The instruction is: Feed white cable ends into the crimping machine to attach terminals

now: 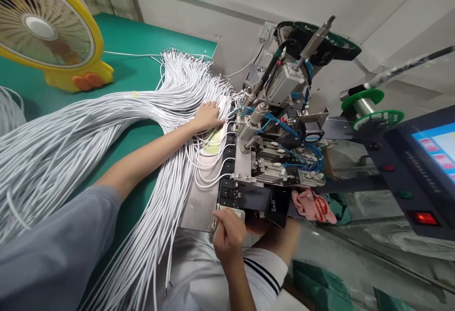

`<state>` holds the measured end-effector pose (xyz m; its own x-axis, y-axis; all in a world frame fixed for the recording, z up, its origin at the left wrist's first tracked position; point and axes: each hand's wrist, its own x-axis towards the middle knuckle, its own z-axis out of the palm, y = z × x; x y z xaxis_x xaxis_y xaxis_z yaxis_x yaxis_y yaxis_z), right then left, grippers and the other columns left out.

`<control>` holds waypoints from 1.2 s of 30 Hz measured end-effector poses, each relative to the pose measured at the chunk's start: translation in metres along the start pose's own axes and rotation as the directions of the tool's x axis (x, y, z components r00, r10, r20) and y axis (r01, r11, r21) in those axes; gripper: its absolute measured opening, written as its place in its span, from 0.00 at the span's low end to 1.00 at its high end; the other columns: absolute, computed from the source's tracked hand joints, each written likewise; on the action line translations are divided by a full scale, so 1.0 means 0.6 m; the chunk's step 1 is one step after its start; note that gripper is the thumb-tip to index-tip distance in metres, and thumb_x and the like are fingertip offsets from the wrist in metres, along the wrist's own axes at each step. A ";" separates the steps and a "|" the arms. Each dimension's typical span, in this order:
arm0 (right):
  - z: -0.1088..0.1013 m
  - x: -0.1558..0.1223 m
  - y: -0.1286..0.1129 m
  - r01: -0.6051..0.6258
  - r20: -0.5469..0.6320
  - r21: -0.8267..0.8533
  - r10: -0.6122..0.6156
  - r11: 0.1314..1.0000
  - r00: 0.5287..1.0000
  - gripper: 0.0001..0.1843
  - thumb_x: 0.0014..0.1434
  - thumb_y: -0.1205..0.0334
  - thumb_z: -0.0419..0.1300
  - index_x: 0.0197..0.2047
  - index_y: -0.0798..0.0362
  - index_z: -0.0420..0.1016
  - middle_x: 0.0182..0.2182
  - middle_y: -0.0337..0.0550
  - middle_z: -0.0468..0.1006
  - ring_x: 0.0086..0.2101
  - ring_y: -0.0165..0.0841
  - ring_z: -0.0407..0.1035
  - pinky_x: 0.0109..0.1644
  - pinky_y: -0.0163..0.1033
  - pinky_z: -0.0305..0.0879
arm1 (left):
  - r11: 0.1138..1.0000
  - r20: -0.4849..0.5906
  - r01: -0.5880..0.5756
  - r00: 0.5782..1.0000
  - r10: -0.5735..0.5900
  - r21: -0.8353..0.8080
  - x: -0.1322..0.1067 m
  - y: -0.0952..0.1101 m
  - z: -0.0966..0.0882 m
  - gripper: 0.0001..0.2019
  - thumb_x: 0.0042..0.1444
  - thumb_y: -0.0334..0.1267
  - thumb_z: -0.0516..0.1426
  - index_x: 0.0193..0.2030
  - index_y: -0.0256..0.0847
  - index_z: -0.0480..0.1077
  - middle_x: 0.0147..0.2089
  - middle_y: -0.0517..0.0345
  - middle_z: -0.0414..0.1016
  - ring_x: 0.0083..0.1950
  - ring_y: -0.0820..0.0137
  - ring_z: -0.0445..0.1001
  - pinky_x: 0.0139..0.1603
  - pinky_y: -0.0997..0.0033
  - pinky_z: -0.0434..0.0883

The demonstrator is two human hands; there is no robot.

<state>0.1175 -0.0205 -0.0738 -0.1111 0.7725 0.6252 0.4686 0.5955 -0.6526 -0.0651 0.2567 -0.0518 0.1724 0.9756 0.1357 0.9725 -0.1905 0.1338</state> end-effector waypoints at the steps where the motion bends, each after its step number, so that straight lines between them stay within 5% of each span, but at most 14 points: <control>1: 0.000 -0.001 0.001 0.004 0.000 -0.008 -0.004 1.000 1.000 0.15 0.54 0.81 0.50 0.33 0.54 0.73 0.19 0.36 0.68 0.21 0.25 0.65 0.24 0.31 0.63 | 1.000 -0.002 -0.001 1.000 0.001 0.006 0.001 0.000 0.001 0.25 0.57 0.52 0.51 0.50 0.33 0.70 0.56 0.42 0.65 0.57 0.55 0.62 0.57 0.58 0.59; 14: -0.005 -0.013 0.011 0.017 -0.105 -0.177 -0.036 0.984 0.994 0.13 0.54 0.81 0.55 0.32 0.55 0.76 0.24 0.40 0.76 0.28 0.29 0.73 0.33 0.34 0.70 | 0.998 -0.024 -0.014 1.000 0.015 0.060 0.014 0.003 0.016 0.23 0.58 0.51 0.51 0.48 0.32 0.69 0.55 0.41 0.65 0.56 0.54 0.62 0.56 0.56 0.60; 20: -0.005 -0.014 0.009 -0.058 -0.148 -0.205 0.027 0.977 0.989 0.15 0.53 0.80 0.55 0.28 0.53 0.76 0.22 0.37 0.75 0.25 0.27 0.72 0.32 0.33 0.69 | 0.978 -0.173 0.200 0.967 -0.186 0.067 0.022 -0.013 0.011 0.21 0.60 0.34 0.48 0.59 0.32 0.58 0.61 0.40 0.59 0.62 0.52 0.55 0.58 0.52 0.55; 23: -0.004 -0.022 0.011 -0.113 -0.159 -0.205 0.081 0.972 0.984 0.15 0.54 0.79 0.56 0.29 0.50 0.77 0.22 0.37 0.76 0.25 0.29 0.73 0.32 0.36 0.69 | 0.976 -0.122 0.214 0.971 -0.208 0.035 0.025 -0.020 0.008 0.18 0.60 0.29 0.46 0.57 0.34 0.59 0.57 0.42 0.62 0.60 0.54 0.59 0.57 0.52 0.55; 27: -0.004 -0.031 0.016 -0.103 -0.141 -0.209 0.074 0.972 0.987 0.14 0.53 0.78 0.57 0.30 0.49 0.78 0.21 0.37 0.75 0.24 0.30 0.72 0.31 0.37 0.69 | 0.984 -0.088 0.175 0.981 -0.173 0.019 0.025 -0.022 0.006 0.12 0.61 0.34 0.49 0.49 0.34 0.64 0.52 0.43 0.66 0.56 0.54 0.62 0.56 0.53 0.57; 36: -0.007 -0.041 0.029 -0.057 -0.127 -0.236 0.027 0.970 0.991 0.14 0.52 0.77 0.58 0.31 0.49 0.79 0.22 0.38 0.75 0.25 0.32 0.73 0.29 0.37 0.69 | 0.986 -0.092 0.165 0.982 -0.166 -0.014 0.022 -0.020 0.006 0.12 0.62 0.37 0.49 0.49 0.33 0.64 0.51 0.42 0.65 0.56 0.54 0.61 0.54 0.54 0.58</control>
<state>0.1320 -0.0300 -0.0984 0.0143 0.7541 0.6566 0.6679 0.4814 -0.5675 -0.0739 0.2725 -0.0552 -0.0062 0.9795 0.2012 0.9854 -0.0282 0.1678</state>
